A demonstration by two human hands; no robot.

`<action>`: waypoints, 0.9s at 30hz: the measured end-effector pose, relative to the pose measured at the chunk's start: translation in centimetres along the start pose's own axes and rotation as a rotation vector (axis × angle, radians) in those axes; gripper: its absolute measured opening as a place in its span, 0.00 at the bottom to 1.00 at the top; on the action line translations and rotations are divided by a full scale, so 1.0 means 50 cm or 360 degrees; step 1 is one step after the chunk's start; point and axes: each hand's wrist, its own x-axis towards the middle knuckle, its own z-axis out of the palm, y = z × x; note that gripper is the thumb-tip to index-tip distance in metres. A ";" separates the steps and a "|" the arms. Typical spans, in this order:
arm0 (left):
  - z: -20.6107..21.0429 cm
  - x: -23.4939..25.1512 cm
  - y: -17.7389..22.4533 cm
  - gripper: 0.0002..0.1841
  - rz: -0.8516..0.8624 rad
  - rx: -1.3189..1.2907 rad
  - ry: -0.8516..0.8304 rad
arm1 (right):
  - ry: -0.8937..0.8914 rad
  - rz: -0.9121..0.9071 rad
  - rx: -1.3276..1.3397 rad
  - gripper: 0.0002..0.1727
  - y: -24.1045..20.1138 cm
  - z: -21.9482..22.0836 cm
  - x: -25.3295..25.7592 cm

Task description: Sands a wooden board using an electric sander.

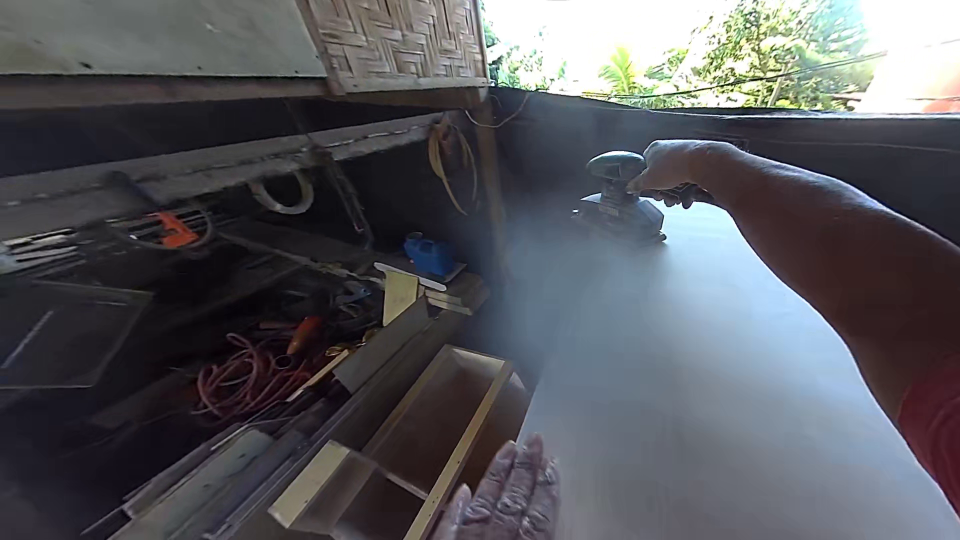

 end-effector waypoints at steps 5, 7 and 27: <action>0.032 -0.059 -0.080 0.41 -0.0219 -0.0223 0.0487 | -0.0089 -0.0187 -0.0051 0.25 -0.088 0.036 -0.158; 0.040 -0.084 -0.140 0.39 -0.0323 -0.0349 0.0740 | -0.0131 -0.0245 -0.0053 0.24 -0.112 0.047 -0.239; -0.035 0.177 -0.012 0.38 0.0469 -0.0141 -0.0044 | 0.0333 -0.0197 -0.0384 0.18 0.161 0.044 -0.957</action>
